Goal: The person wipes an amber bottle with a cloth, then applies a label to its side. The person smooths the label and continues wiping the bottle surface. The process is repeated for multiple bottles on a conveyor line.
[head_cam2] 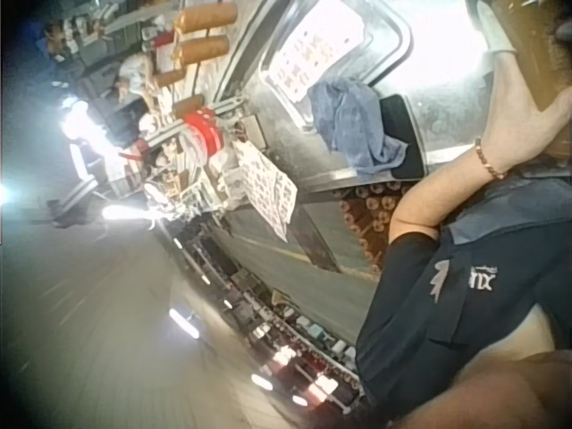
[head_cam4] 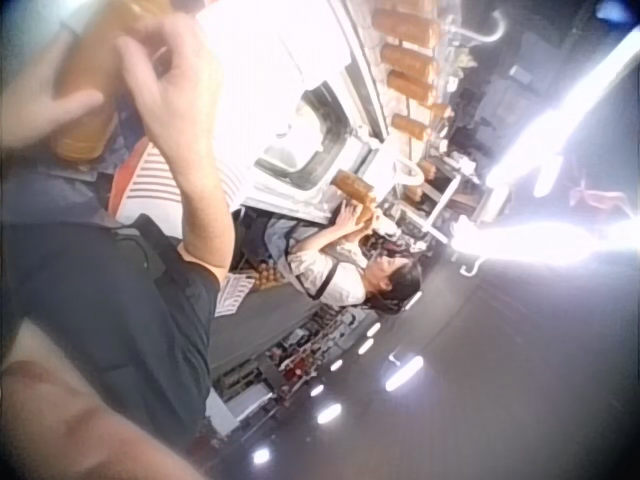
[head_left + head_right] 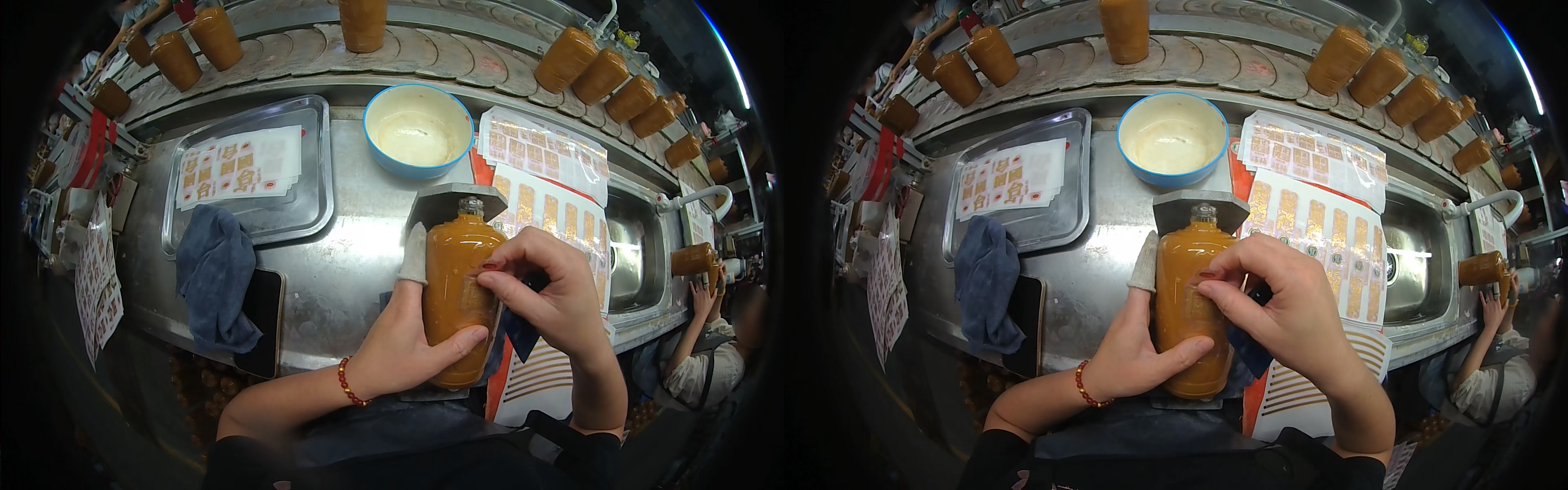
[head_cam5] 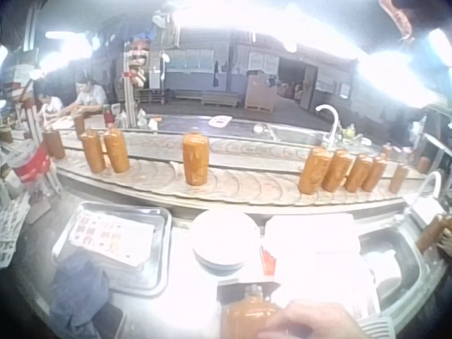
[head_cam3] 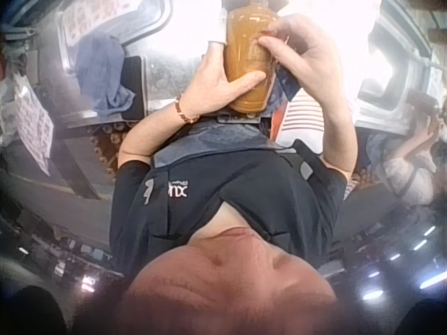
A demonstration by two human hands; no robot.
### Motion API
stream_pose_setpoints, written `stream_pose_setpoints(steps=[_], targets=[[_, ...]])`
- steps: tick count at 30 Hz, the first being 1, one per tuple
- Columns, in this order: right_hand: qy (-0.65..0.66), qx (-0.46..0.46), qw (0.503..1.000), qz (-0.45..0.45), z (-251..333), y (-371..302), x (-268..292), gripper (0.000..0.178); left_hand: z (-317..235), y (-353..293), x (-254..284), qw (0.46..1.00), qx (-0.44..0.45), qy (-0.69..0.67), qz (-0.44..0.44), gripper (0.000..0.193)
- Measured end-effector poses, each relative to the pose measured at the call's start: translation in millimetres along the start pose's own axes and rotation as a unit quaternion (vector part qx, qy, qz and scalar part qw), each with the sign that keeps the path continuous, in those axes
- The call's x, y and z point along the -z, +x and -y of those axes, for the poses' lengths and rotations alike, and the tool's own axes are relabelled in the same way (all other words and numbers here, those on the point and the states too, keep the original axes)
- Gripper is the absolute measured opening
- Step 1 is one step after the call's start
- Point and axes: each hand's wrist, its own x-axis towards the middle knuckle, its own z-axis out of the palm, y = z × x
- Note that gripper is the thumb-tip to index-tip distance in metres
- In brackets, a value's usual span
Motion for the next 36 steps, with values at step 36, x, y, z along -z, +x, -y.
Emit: stream_pose_setpoints(steps=[36], targets=[[0.151, -0.098, 0.984, -0.003, -17, 11, 0, 0.028, 2, 39, 1, 0.979, -0.057, -0.148, -0.13, 0.055]])
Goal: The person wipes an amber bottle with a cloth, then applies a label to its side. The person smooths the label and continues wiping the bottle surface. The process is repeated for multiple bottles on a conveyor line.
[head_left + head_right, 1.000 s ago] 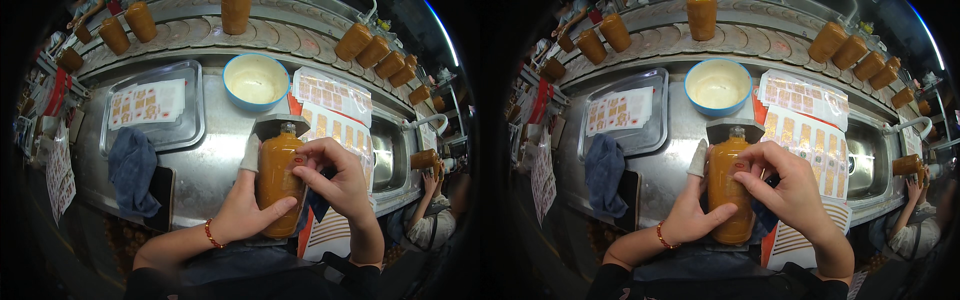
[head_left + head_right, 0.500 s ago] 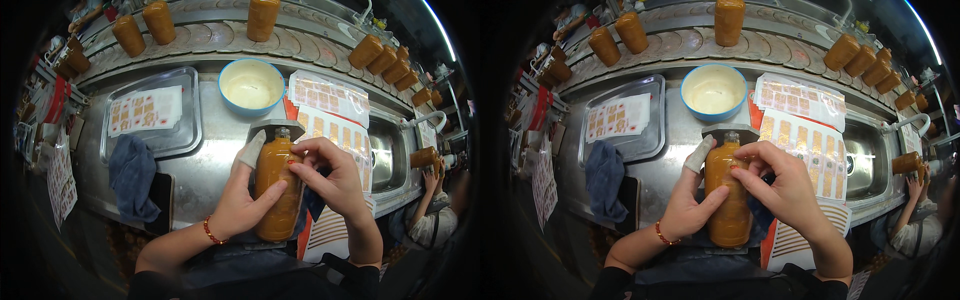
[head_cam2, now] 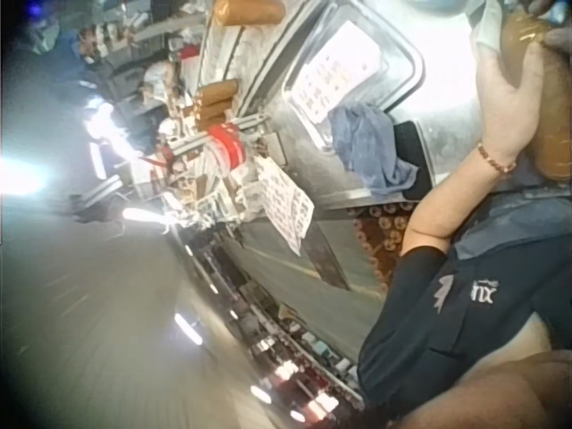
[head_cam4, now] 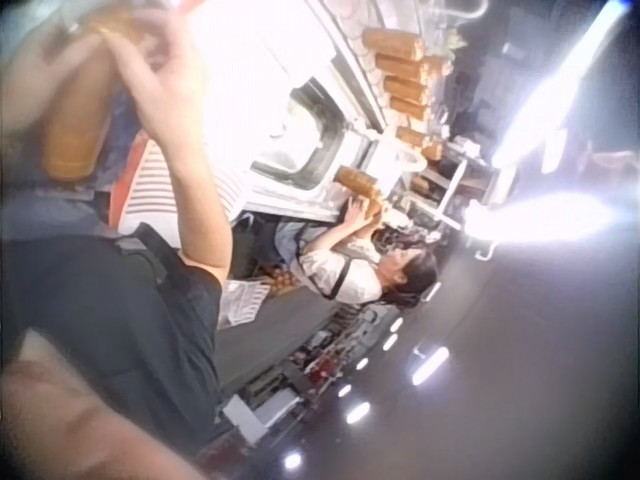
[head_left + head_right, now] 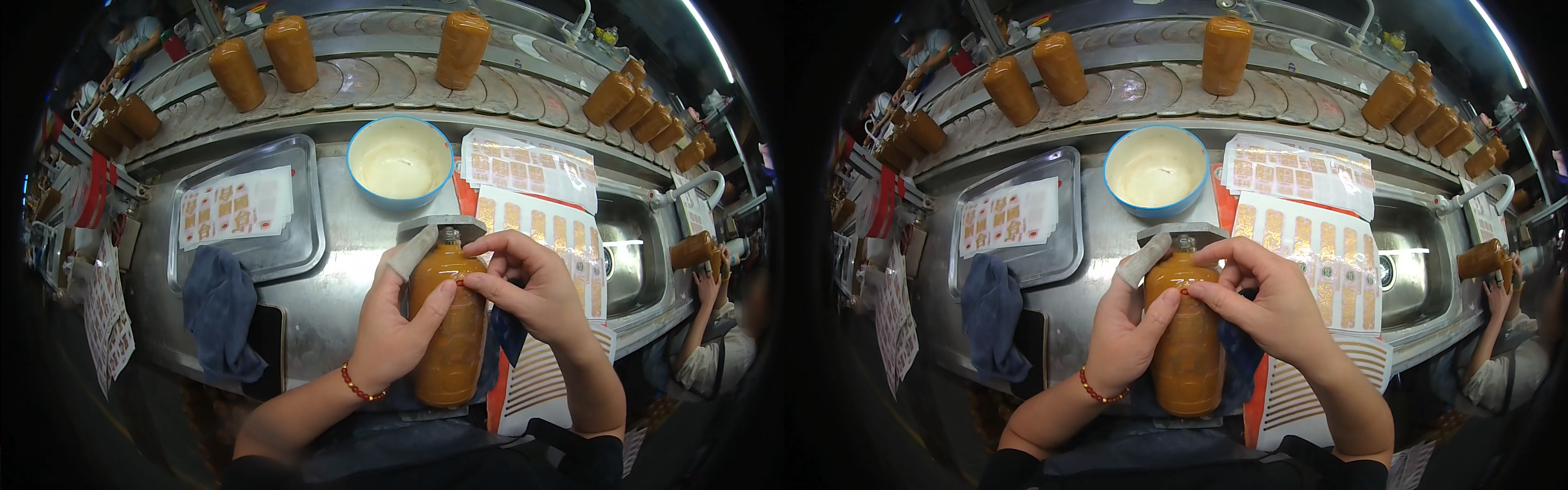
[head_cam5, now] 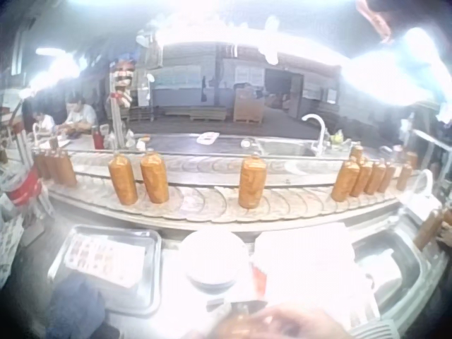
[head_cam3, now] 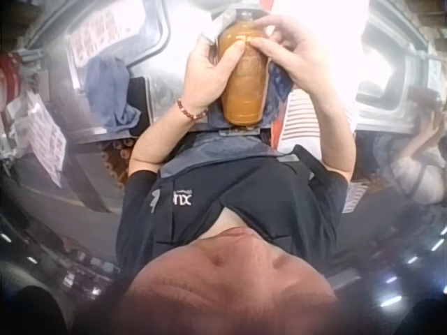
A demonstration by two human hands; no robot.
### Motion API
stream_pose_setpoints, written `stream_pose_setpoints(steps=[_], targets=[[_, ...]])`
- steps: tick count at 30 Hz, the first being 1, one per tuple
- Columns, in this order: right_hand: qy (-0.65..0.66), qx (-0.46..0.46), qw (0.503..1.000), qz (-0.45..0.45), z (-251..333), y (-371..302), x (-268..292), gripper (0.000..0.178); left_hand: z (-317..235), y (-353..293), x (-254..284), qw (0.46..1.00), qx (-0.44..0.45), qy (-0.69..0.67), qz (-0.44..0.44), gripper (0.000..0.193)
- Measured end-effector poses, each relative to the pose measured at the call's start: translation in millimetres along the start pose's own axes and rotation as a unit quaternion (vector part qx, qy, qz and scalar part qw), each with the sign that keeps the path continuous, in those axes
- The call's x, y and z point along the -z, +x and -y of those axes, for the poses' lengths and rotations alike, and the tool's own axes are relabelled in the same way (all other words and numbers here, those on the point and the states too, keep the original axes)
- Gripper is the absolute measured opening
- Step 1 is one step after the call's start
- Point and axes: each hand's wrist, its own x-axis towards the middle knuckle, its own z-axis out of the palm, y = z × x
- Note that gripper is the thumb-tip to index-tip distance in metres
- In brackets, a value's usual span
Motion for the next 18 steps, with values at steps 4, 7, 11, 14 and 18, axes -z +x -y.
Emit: stream_pose_setpoints(steps=[4, 7, 11, 14, 18], targets=[[-0.004, -0.003, 1.0, -0.001, -4, 1, 0, 0.025, 0, 0, 1, 1.0, -0.007, 0.01, 0.001, 0.054], [-0.002, -0.006, 1.0, -0.001, -4, 1, -1, 0.023, 0, -1, 2, 0.999, -0.017, 0.03, 0.006, 0.054], [0.014, -0.005, 1.0, -0.01, -8, 4, -3, 0.022, -3, 1, 2, 0.999, -0.01, 0.035, 0.007, 0.054], [0.041, -0.007, 0.999, -0.009, -10, 5, -4, 0.021, -6, 1, 1, 0.999, -0.002, 0.033, 0.004, 0.054], [0.085, -0.025, 0.996, 0.003, -13, 2, 0, 0.023, -7, 3, -2, 1.0, -0.003, 0.018, 0.004, 0.054]])
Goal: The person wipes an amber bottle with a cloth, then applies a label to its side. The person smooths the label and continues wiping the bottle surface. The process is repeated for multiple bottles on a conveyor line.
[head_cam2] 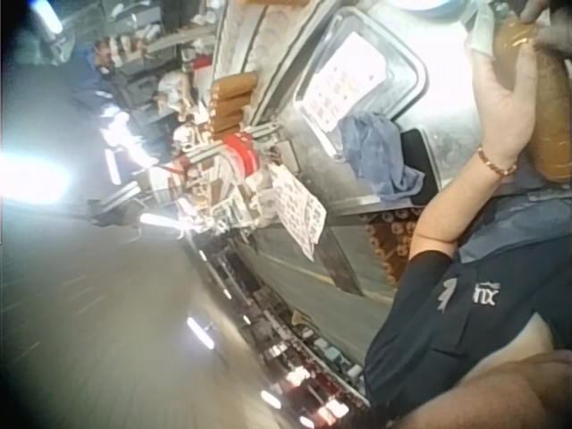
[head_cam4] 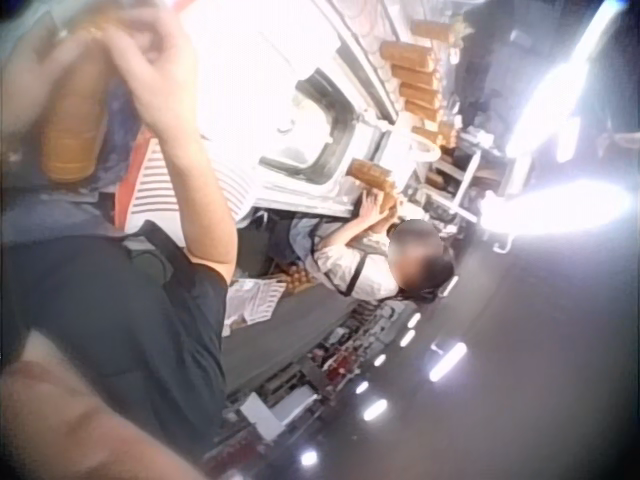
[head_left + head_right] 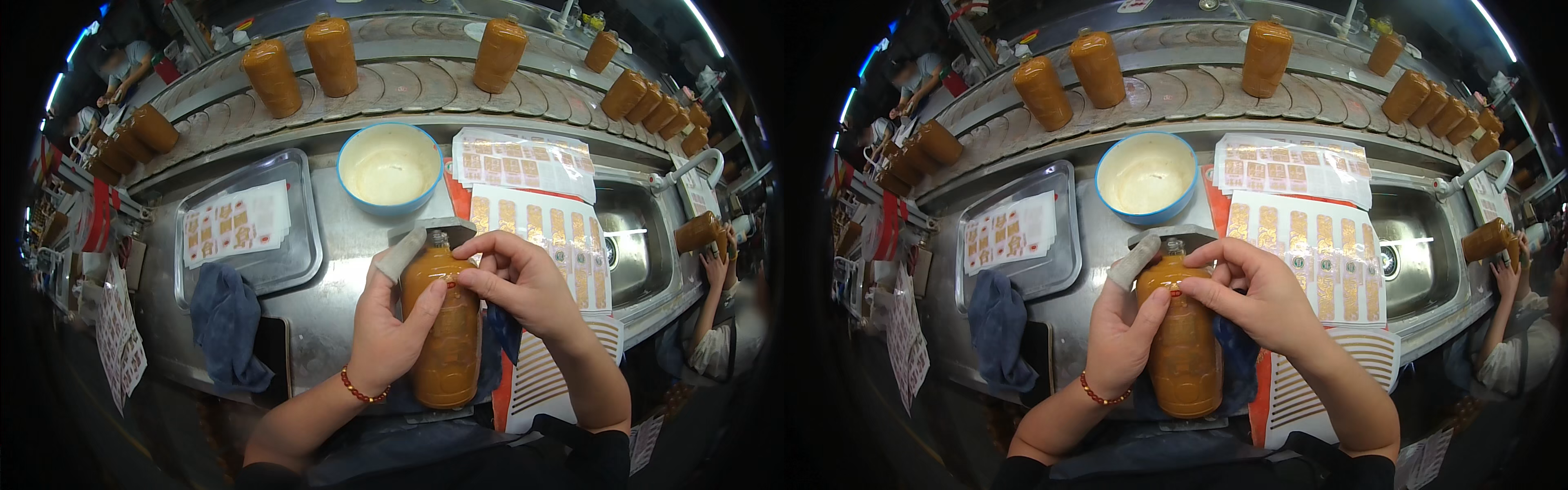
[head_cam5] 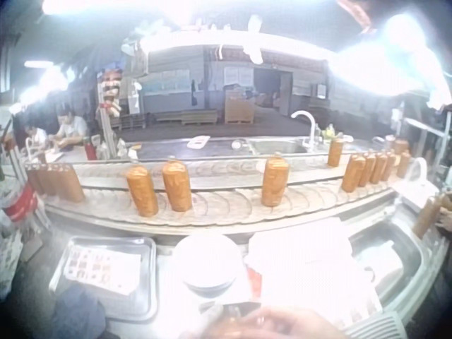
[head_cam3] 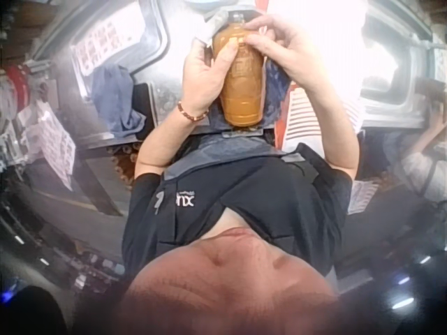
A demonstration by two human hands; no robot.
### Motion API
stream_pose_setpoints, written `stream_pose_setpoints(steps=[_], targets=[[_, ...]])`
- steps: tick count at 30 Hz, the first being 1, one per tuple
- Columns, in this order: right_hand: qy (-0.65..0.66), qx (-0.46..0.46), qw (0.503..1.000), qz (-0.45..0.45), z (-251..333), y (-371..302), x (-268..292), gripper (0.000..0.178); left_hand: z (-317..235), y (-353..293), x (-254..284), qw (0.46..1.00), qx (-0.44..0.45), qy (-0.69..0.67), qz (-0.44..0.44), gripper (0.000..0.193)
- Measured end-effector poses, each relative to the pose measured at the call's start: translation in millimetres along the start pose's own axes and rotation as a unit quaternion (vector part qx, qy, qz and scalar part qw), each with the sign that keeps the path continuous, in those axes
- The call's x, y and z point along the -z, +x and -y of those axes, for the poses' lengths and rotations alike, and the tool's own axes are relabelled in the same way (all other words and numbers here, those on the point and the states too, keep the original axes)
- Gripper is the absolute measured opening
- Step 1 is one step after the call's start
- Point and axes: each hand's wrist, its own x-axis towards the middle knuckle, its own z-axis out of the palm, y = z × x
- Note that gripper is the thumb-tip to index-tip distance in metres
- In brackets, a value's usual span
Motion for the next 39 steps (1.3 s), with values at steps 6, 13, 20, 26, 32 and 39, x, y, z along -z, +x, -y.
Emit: stream_pose_setpoints(steps=[6, 13, 20, 26, 32, 39], targets=[[-0.003, 0.004, 1.0, 0.002, -1, -3, -1, 0.024, -3, 1, 0, 1.0, 0.007, 0.006, -0.003, 0.054], [0.056, -0.027, 0.998, 0.002, 0, 0, 3, 0.024, -4, 0, -1, 0.998, 0.038, -0.04, -0.011, 0.054], [0.043, -0.021, 0.998, 0.03, -2, -3, 6, 0.027, -6, 0, -4, 0.999, 0.036, -0.019, -0.012, 0.058], [0.021, -0.023, 0.999, 0.028, 2, -1, 5, 0.027, -6, 0, -5, 0.999, 0.029, -0.022, -0.015, 0.056], [0.082, -0.046, 0.995, -0.019, -3, -9, 4, 0.029, -7, -3, 3, 0.996, 0.074, -0.043, 0.0, 0.058], [0.075, -0.053, 0.996, -0.022, -25, -46, -8, 0.072, -8, -32, 9, 0.992, 0.093, -0.071, 0.044, 0.074]])
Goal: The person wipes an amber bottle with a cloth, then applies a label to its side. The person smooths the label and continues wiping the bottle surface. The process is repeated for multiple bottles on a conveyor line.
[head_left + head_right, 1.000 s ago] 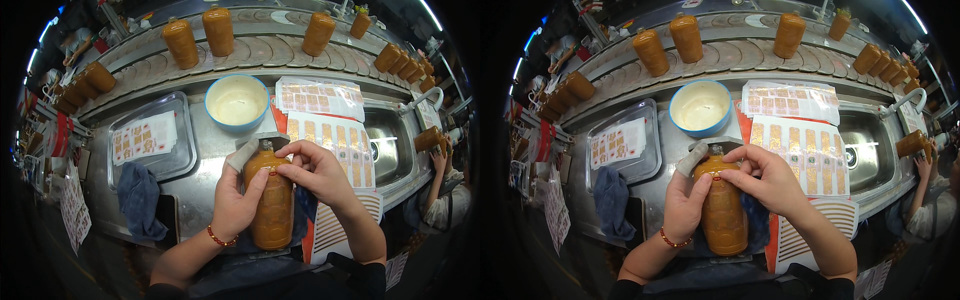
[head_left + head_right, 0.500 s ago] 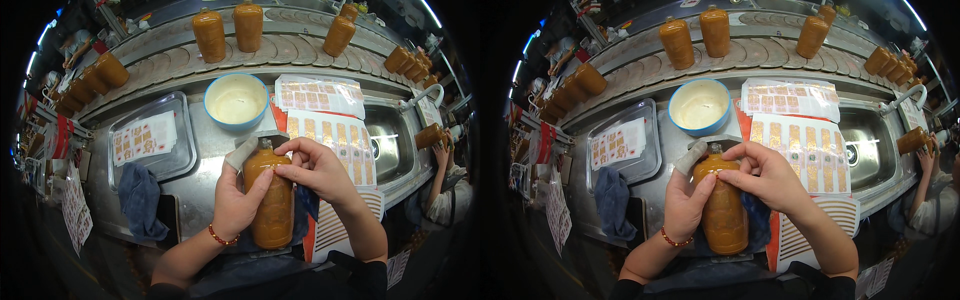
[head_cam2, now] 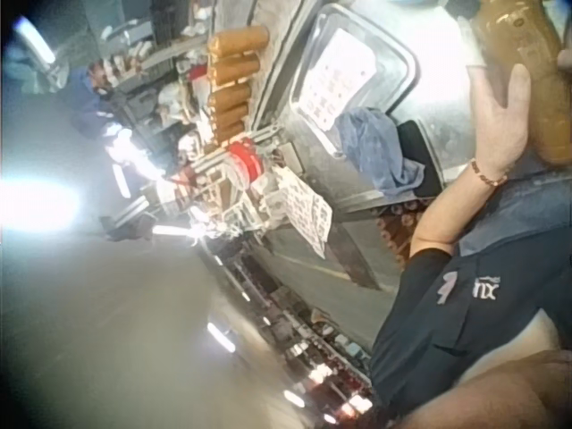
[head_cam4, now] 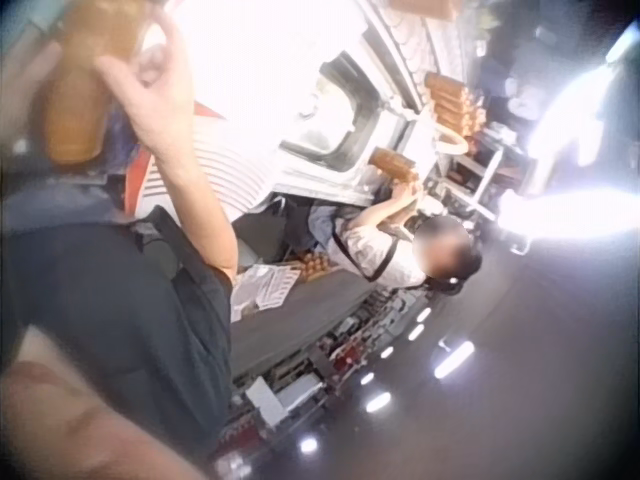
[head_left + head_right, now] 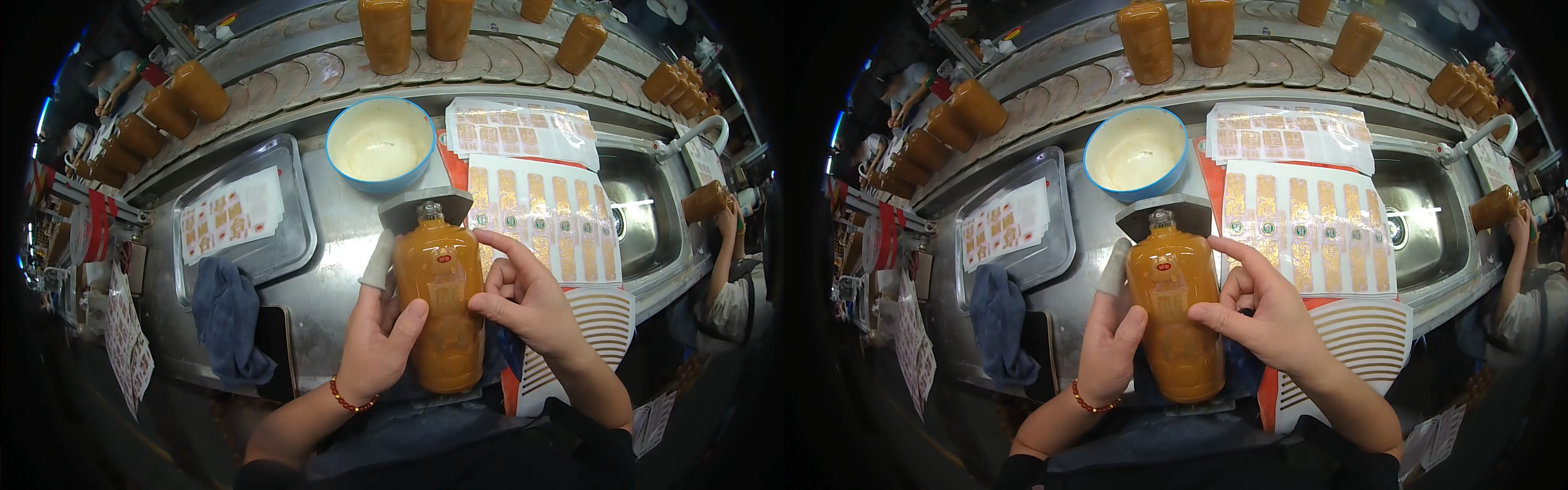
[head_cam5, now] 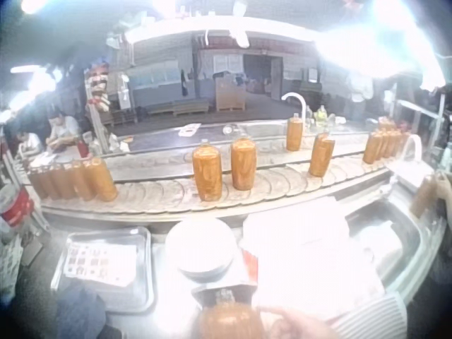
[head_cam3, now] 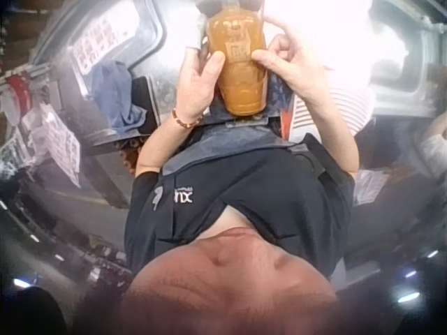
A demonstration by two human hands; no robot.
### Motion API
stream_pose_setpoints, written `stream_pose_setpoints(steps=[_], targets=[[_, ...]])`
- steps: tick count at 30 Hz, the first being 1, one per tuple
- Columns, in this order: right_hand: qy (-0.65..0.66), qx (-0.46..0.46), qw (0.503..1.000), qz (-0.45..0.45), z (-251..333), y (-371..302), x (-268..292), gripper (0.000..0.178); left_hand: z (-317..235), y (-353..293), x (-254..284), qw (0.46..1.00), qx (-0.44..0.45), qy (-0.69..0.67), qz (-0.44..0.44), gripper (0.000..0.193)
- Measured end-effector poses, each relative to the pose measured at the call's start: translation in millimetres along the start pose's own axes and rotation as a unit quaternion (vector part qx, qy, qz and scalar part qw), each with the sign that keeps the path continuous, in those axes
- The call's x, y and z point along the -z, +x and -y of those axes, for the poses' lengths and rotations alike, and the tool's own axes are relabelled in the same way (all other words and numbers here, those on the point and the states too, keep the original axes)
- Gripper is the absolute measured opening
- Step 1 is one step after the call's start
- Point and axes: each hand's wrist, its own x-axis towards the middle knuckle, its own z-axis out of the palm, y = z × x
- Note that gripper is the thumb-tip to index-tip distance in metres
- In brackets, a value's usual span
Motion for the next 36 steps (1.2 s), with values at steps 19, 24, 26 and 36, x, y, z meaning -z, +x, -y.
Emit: stream_pose_setpoints(steps=[19, 24, 26, 36], targets=[[-0.033, 0.001, 0.999, -0.017, 0, 6, -2, 0.078, 8, -1, -2, 0.999, 0.02, -0.026, 0.027, 0.091], [-0.027, -0.007, 0.999, -0.019, 5, 6, -4, 0.078, 9, -2, 3, 0.999, 0.024, -0.001, 0.028, 0.088], [-0.004, -0.005, 1.0, -0.021, 1, 6, -1, 0.077, 7, 0, 4, 0.999, 0.021, -0.002, 0.026, 0.087], [-0.06, 0.003, 0.998, -0.022, 4, 10, -3, 0.074, 5, 10, 0, 0.999, 0.012, -0.037, 0.003, 0.08]])
